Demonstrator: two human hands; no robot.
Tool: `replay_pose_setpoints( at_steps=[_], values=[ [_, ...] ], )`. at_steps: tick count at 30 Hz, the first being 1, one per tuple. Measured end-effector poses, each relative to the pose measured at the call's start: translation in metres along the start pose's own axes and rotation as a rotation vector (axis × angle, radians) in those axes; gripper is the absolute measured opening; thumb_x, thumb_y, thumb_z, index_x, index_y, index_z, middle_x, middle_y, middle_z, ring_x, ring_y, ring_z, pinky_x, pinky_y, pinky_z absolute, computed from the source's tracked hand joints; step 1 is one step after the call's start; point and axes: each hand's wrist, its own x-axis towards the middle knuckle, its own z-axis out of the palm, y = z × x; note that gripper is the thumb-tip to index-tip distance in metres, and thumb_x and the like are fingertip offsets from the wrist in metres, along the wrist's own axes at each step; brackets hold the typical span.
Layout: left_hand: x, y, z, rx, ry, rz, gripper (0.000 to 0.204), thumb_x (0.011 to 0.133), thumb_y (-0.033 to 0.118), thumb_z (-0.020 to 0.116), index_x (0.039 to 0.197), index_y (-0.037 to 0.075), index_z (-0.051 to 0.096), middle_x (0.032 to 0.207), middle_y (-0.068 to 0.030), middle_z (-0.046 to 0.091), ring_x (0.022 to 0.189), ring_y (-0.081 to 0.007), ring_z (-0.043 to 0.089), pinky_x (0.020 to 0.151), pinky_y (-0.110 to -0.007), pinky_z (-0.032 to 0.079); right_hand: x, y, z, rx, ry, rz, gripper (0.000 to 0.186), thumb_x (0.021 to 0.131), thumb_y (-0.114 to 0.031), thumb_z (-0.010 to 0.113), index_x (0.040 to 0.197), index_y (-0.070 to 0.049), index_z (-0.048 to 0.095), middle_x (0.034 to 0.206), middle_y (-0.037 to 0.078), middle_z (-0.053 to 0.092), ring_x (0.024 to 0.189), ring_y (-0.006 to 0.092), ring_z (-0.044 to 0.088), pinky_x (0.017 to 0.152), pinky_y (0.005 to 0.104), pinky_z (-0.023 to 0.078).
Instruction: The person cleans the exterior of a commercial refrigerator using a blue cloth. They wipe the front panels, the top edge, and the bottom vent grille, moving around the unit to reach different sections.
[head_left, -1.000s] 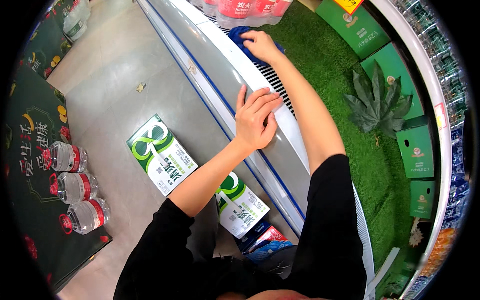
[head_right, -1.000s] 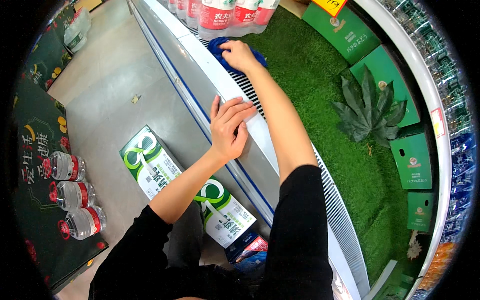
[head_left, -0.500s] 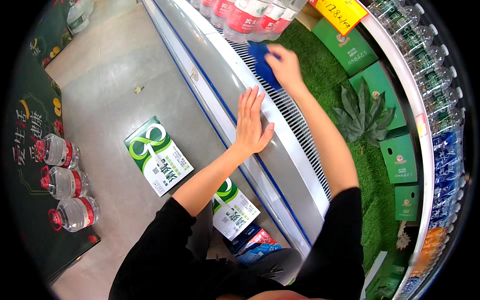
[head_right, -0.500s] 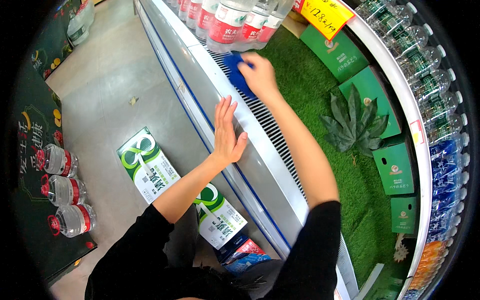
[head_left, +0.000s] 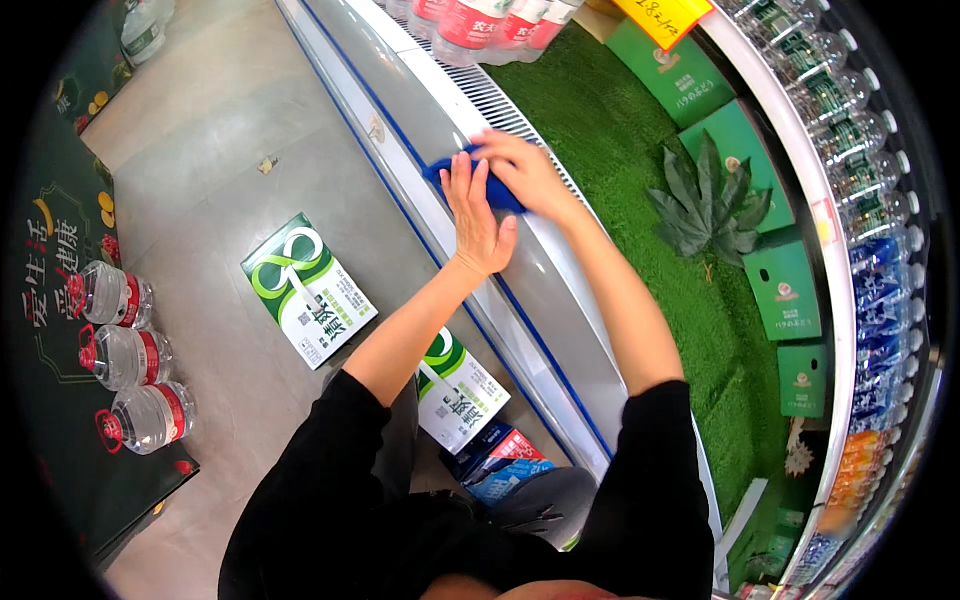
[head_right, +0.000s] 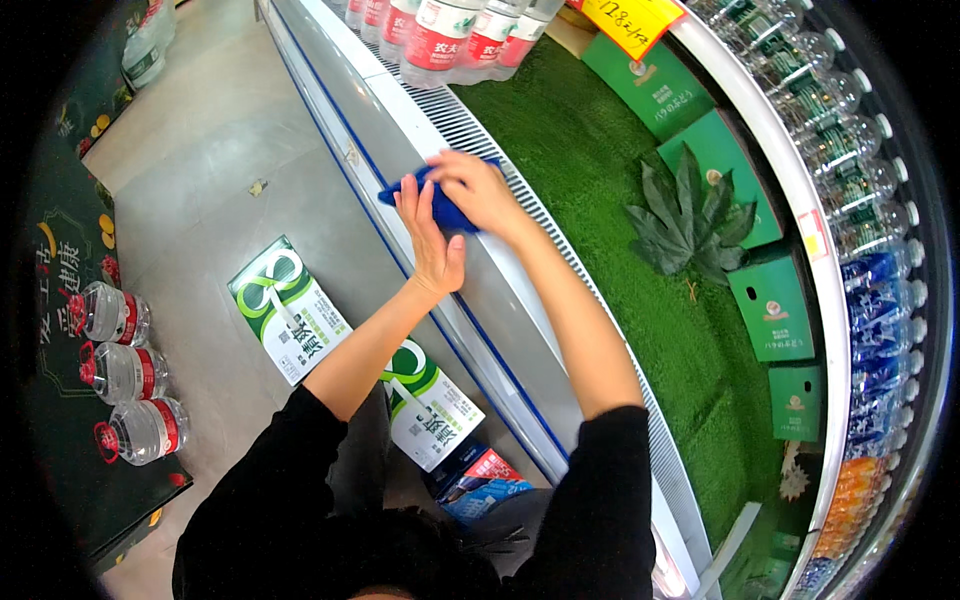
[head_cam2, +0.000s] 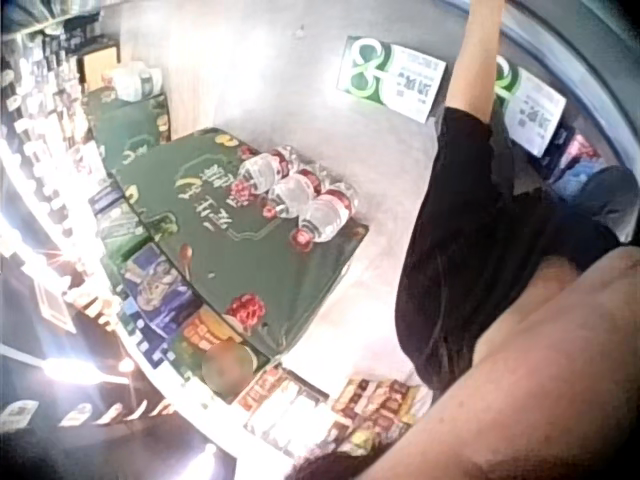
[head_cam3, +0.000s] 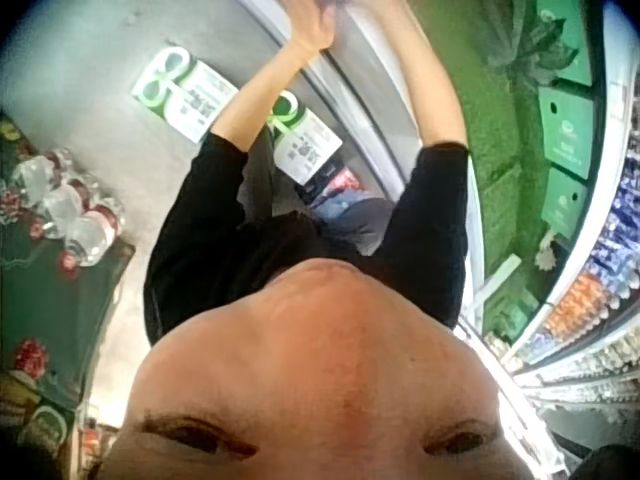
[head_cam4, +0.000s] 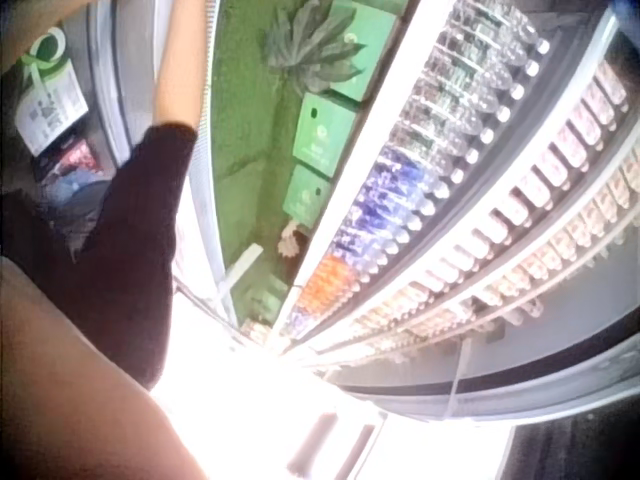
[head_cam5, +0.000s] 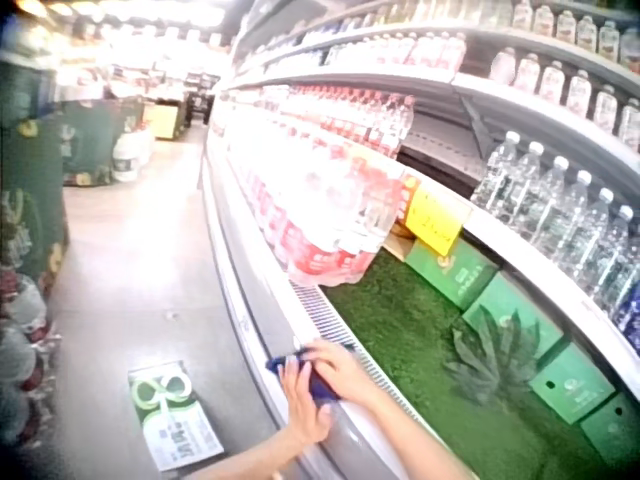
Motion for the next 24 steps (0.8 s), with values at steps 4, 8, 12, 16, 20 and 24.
replay_pose_setpoints(
  at_steps=[4,8,12,16,20,24],
  values=[
    [0.003,0.000,-0.005,0.012,0.002,0.026,0.072,0.089,0.043,0.044,0.142,-0.002,0.026,0.149,-0.0262,0.019,0.140,-0.0415,0.013,0.110,-0.059,0.000,-0.118,-0.058,-0.012,-0.137,0.079,0.096,0.023,0.078,-0.006,0.056,0.099,-0.002,0.065,0.126,0.012,0.057,0.126,0.0332,0.045,0.105,0.0417,0.037],
    [0.007,0.007,-0.021,-0.040,-0.062,-0.046,0.065,0.090,0.038,0.045,0.141,0.000,0.028,0.149,-0.0245,0.021,0.140,-0.0409,0.014,0.111,-0.057,0.002,-0.216,-0.112,-0.024,-0.316,0.067,0.314,0.033,0.077,0.000,0.055,0.108,-0.007,0.065,0.132,0.013,0.052,0.129,0.0338,0.042,0.106,0.0416,0.035],
    [0.007,0.022,-0.024,-0.027,-0.104,-0.156,0.060,0.092,0.036,0.043,0.140,0.001,0.032,0.149,-0.0224,0.022,0.140,-0.0400,0.015,0.111,-0.056,0.003,-0.194,-0.111,-0.013,-0.554,0.127,0.289,0.046,0.085,-0.006,0.054,0.130,-0.012,0.050,0.138,0.016,0.044,0.128,0.0347,0.042,0.105,0.0405,0.037],
    [0.019,0.055,-0.005,-0.056,-0.142,-0.156,0.058,0.093,0.038,0.042,0.140,0.005,0.034,0.148,-0.0220,0.025,0.140,-0.0389,0.017,0.111,-0.056,0.004,-0.106,-0.073,0.022,-0.690,0.346,0.266,0.041,0.088,-0.023,0.051,0.125,-0.007,0.052,0.131,0.016,0.050,0.122,0.0327,0.047,0.096,0.0402,0.044],
    [0.048,0.065,-0.001,0.014,-0.093,-0.125,0.044,0.098,0.035,0.038,0.133,0.008,0.047,0.147,-0.0162,0.032,0.140,-0.0340,0.020,0.111,-0.053,0.006,-0.093,-0.075,0.029,-0.830,0.505,0.334,0.037,0.083,-0.024,0.057,0.114,-0.003,0.058,0.110,0.013,0.057,0.105,0.0283,0.055,0.089,0.0389,0.047],
    [0.052,0.070,-0.001,0.060,-0.337,-0.111,0.045,0.098,0.039,0.039,0.129,0.009,0.050,0.146,-0.0157,0.034,0.140,-0.0337,0.021,0.110,-0.056,0.008,-0.169,-0.099,0.025,-0.779,0.547,0.340,0.036,0.079,-0.021,0.064,0.110,-0.002,0.059,0.115,0.014,0.058,0.110,0.0281,0.055,0.091,0.0368,0.048]
  ],
)
